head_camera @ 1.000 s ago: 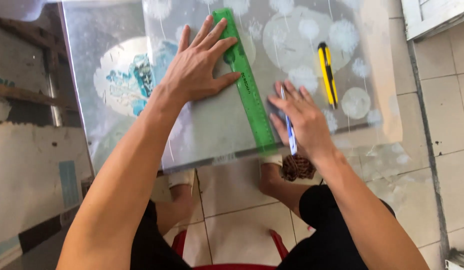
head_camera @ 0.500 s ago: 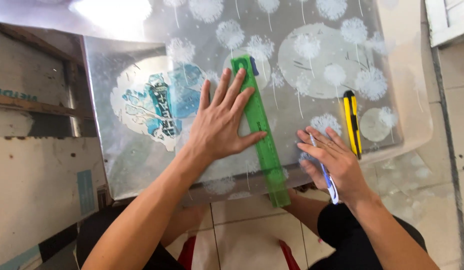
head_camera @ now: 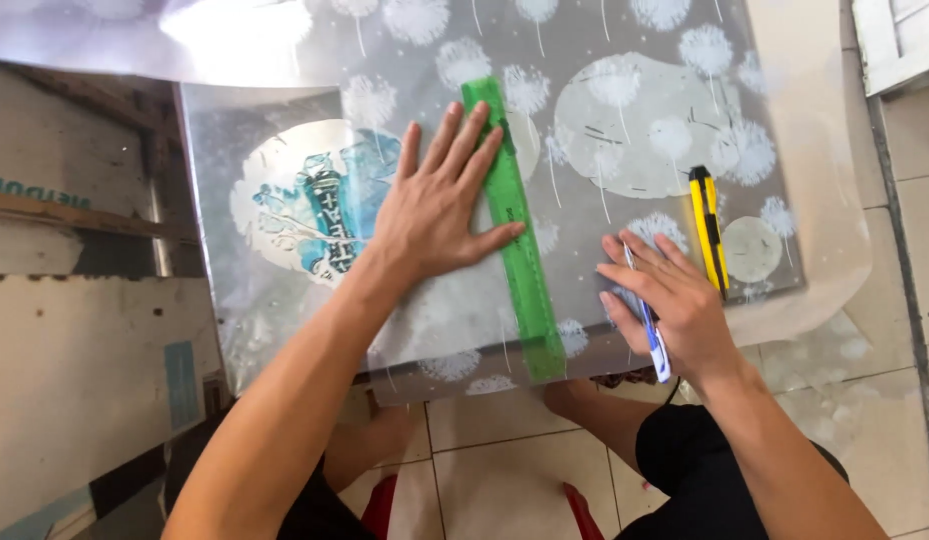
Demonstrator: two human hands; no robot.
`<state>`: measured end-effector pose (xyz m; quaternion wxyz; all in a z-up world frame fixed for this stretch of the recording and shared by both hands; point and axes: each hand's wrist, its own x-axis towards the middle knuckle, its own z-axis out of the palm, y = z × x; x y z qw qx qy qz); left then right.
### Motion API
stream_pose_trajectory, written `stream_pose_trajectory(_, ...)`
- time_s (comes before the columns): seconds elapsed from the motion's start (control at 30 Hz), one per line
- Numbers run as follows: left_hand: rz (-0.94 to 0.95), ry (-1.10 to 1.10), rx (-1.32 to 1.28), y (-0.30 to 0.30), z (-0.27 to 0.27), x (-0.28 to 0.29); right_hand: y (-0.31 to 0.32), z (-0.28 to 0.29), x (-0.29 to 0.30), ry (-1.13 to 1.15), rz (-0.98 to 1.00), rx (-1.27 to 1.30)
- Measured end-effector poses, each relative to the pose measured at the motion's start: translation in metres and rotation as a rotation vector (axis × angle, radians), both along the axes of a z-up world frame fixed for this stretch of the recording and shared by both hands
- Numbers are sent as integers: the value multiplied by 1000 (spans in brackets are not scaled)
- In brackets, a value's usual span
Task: The person uses a green ruler and a pen to mark lines on a decorative film, then uses a utility knife to cut the film along the ruler.
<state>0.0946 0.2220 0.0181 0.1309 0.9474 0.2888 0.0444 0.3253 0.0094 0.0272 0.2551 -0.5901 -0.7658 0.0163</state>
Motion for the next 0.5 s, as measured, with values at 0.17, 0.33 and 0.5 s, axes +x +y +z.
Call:
stream_pose_trajectory(0.17, -20, -48, 36, -18, -1, -7, -18, 0, 7, 26, 61, -39)
stream_pose_trajectory(0.33, 18, -95, 29, -41, -3, -15, -29, -1, 6, 68, 74, -53)
stream_pose_trajectory(0.5, 37, -97, 36, -44, -3, -15, -24, 13, -3, 98, 46, 36)
